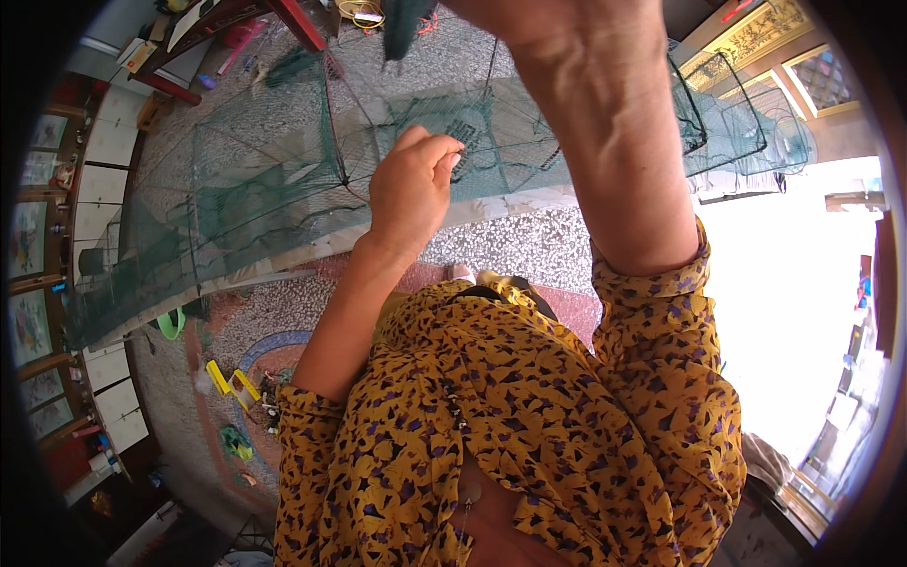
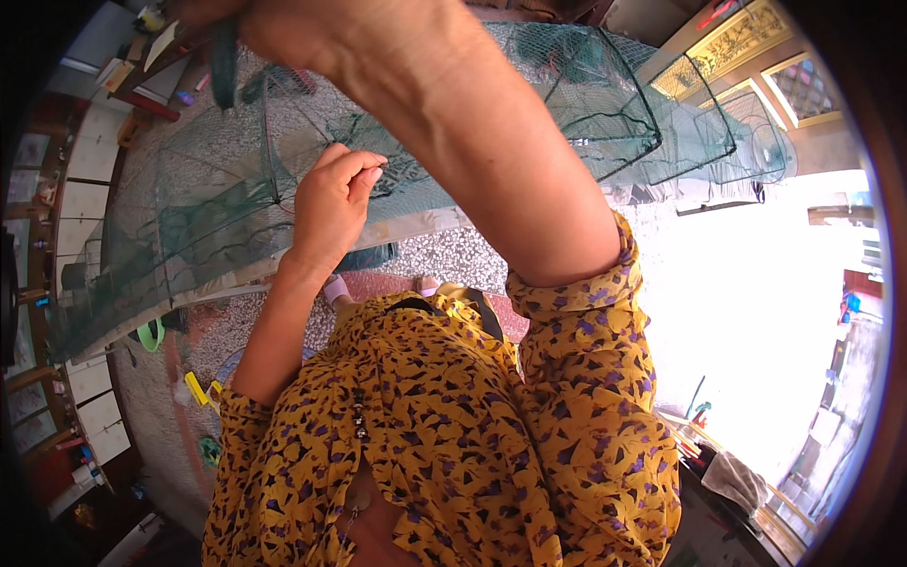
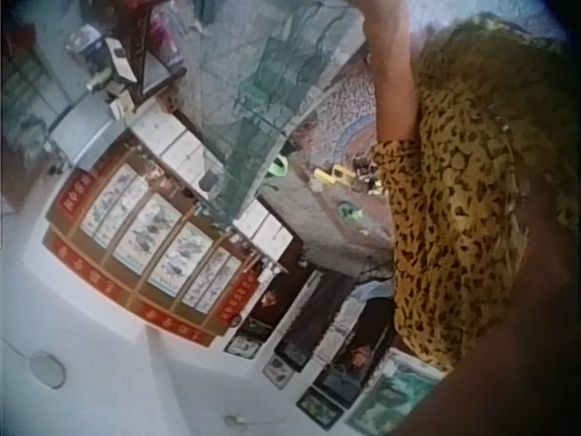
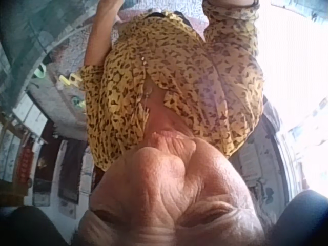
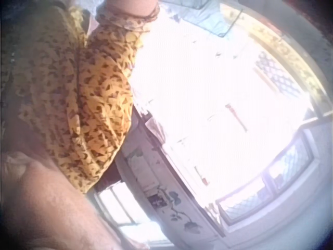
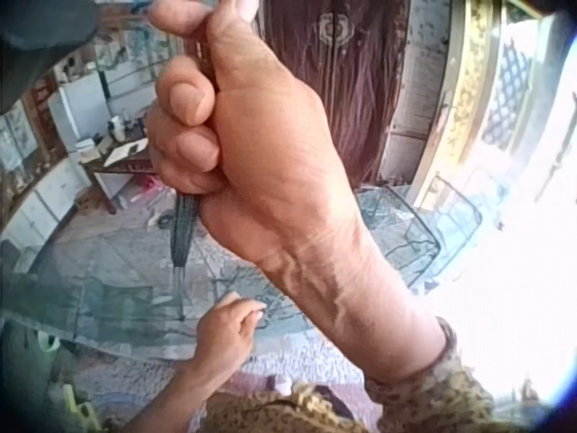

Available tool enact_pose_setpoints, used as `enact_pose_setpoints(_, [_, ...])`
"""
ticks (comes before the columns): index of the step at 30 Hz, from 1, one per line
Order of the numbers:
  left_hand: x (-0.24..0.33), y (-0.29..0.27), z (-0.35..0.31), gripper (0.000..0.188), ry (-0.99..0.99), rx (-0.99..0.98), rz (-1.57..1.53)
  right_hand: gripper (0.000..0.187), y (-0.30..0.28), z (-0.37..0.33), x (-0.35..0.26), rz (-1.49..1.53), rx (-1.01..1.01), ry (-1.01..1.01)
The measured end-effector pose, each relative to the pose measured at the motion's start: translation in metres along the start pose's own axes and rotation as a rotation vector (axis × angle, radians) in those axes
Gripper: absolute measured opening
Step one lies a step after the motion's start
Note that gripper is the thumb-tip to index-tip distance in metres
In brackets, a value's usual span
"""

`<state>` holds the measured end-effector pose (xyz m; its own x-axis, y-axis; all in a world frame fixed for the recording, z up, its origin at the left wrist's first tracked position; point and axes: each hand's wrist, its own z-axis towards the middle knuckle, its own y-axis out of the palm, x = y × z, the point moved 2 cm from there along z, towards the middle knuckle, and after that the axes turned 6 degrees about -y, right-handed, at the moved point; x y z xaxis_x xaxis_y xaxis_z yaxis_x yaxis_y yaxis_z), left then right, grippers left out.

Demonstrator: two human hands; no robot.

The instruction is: The person is assembling or repairing a green mesh collapsible fish trap by hand, inserting metal pins into the mesh and rings to secure the structure while sitting on the floor.

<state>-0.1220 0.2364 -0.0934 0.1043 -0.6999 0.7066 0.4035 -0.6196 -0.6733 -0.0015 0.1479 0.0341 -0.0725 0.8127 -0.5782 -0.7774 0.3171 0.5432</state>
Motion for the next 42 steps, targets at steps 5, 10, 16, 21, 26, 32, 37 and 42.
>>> enact_pose_setpoints(5, [0.008, 0.003, 0.007, 0.005, 0.093, 0.016, 0.026, 0.026, 0.009, 0.003, 0.006, -0.016, 0.004, 0.008])
enact_pose_setpoints(10, [0.002, 0.004, -0.001, 0.007, 0.095, 0.016, -0.04, 0.024, 0.014, 0.001, 0.019, -0.034, -0.002, 0.024])
enact_pose_setpoints(16, [0.008, 0.004, -0.004, 0.011, 0.07, 0.034, -0.006, 0.021, 0.01, 0.007, 0.007, -0.108, 0.002, -0.046])
enact_pose_setpoints(21, [0.005, 0.007, -0.003, 0.011, 0.079, 0.063, 0.076, 0.019, 0.006, 0.01, -0.023, -0.279, -0.01, -0.252])
enact_pose_setpoints(26, [0.001, 0.006, -0.002, 0.011, 0.101, 0.078, 0.059, 0.013, -0.003, -0.035, -0.039, -0.963, -0.3, -0.393])
enact_pose_setpoints(32, [0.006, 0.001, 0.002, 0.012, 0.156, 0.066, 0.03, 0.012, -0.041, -0.153, 0.008, -1.448, -0.223, 0.18])
enact_pose_setpoints(37, [-0.001, 0.006, 0.002, 0.012, 0.087, 0.017, -0.051, 0.012, -0.05, -0.175, 0.037, -1.376, -0.023, 0.297])
enact_pose_setpoints(42, [0.002, 0.006, 0.004, 0.012, 0.1, 0.025, -0.023, 0.014, -0.049, -0.167, 0.049, -1.413, 0.045, 0.232])
